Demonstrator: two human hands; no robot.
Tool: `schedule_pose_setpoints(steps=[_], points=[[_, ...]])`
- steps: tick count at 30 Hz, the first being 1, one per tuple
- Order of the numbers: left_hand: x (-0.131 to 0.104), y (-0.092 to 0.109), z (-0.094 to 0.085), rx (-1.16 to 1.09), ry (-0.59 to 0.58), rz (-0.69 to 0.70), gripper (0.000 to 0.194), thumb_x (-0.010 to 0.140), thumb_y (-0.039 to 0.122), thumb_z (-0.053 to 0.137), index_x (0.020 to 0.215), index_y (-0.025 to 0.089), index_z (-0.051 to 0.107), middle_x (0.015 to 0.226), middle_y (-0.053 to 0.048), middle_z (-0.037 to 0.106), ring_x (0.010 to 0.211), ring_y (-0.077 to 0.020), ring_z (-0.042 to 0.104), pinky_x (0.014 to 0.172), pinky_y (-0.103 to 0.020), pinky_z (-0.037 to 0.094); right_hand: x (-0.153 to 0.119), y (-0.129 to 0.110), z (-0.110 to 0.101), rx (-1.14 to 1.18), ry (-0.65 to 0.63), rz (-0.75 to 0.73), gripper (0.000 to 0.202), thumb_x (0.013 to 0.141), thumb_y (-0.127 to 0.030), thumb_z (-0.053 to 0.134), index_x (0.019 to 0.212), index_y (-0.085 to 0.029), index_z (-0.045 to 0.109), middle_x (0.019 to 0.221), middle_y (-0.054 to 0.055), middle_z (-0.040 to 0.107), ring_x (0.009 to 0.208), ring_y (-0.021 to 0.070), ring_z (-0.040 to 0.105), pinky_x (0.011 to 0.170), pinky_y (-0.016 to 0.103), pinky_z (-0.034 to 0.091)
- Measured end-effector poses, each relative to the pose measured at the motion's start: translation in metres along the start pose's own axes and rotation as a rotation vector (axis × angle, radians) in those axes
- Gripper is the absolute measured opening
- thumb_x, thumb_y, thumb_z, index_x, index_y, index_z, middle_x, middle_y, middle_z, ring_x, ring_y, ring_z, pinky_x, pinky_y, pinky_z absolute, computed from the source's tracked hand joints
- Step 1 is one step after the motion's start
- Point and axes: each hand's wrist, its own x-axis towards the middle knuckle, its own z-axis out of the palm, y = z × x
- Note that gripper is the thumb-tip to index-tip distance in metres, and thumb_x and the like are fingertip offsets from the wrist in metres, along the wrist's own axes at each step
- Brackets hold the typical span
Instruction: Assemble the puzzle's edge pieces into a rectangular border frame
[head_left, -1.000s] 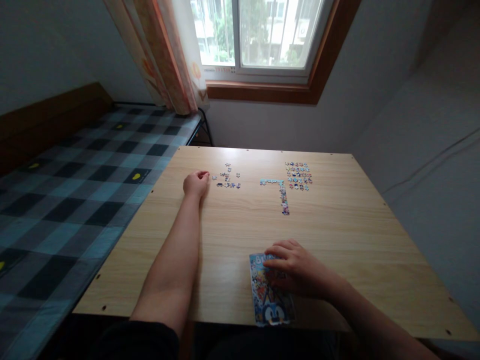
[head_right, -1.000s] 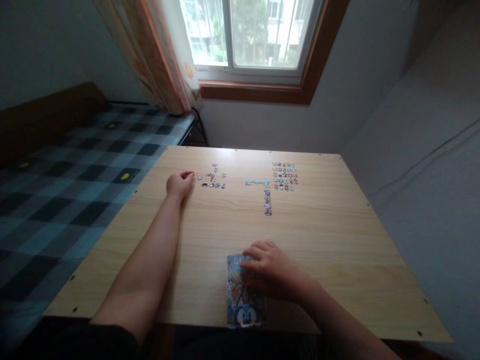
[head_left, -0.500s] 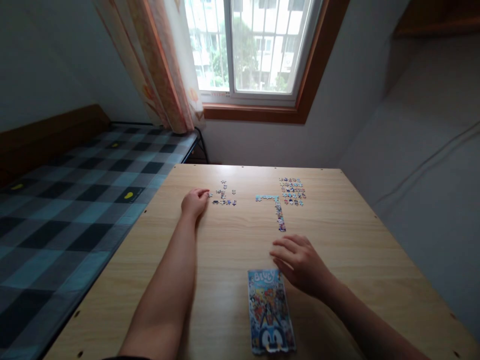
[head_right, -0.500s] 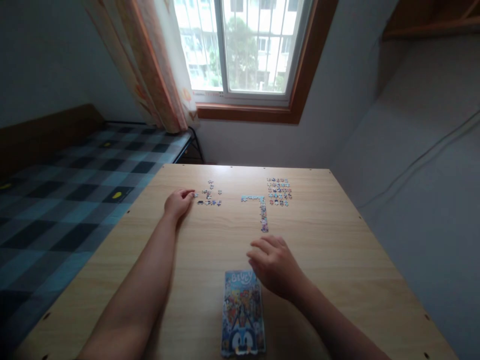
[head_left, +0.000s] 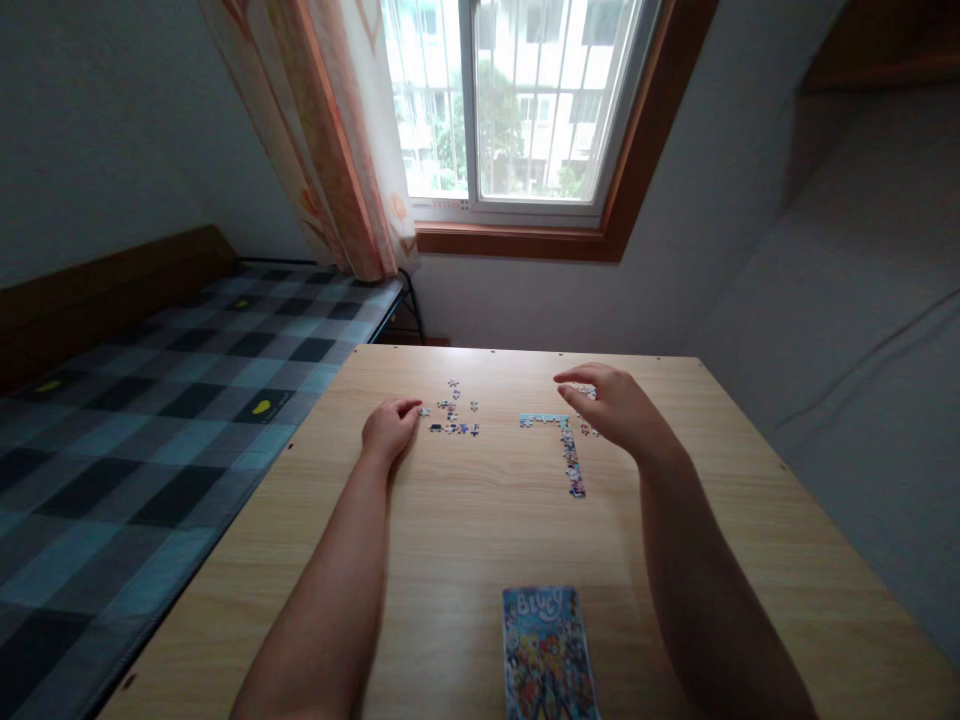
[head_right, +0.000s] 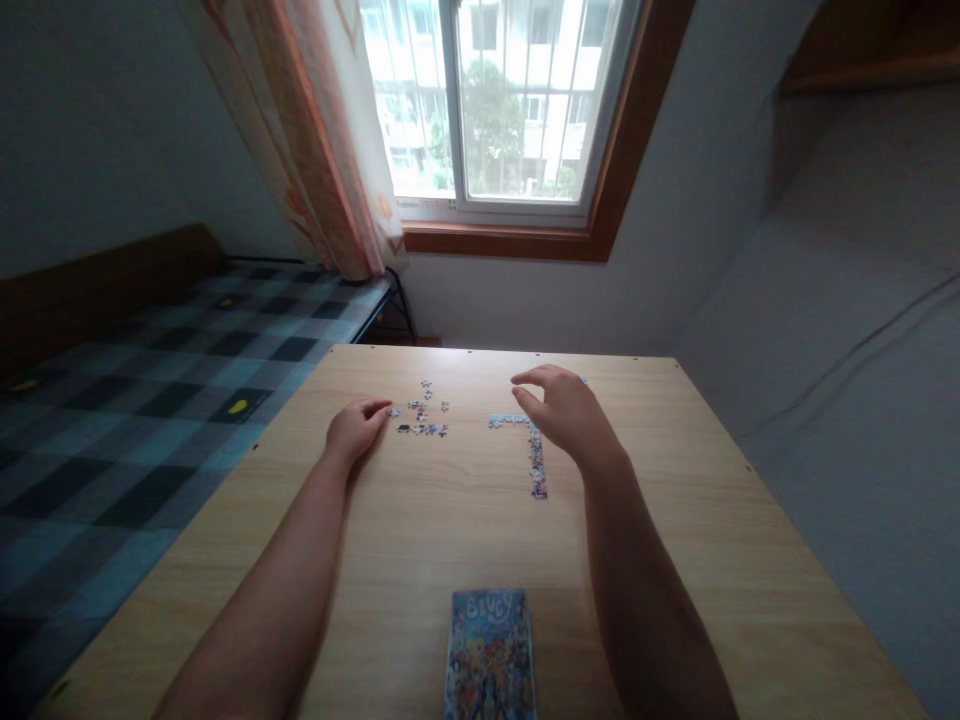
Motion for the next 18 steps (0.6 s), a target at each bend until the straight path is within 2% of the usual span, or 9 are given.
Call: schedule_pose_setpoints(steps=[9,14,18], points=[[0.004,-0.014,0.005,-0.017,-0.043,0.156,0.036,0.087,0.037,0.056,0.115,0.023,0.074,0.121,-0.007,0.070,0.112,-0.0247,0.062,0.102,-0.037,0.047,0.000,0.020,-0.013,-0.074,-0.252,0.030,0.027,0.091,-0.033,0.059,0.111,-0.022,0.075,0.113,0.008,0.074,0.107,0.0259,0.067,0.098,0.044,0.051],[0.004,-0.015,0.004,-0.007,-0.055,0.194,0.035,0.088,0.037,0.056,0.114,0.023,0.074,0.121,-0.007,0.070,0.114,-0.0251,0.061,0.104,-0.039,0.045,0.002,0.015,-0.007,-0.070,-0.313,0.000,0.028,0.092,-0.032,0.058,0.113,-0.021,0.074,0.117,0.009,0.073,0.111,0.0258,0.065,0.101,0.043,0.049],[0.004,-0.013,0.007,0.098,-0.048,0.219,0.031,0.089,0.035,0.056,0.111,0.024,0.076,0.122,-0.007,0.068,0.114,-0.0267,0.059,0.106,-0.041,0.043,0.005,0.013,0.001,-0.063,-0.414,0.021,0.029,0.092,-0.032,0.059,0.114,-0.021,0.073,0.120,0.009,0.072,0.112,0.0263,0.065,0.099,0.041,0.050]])
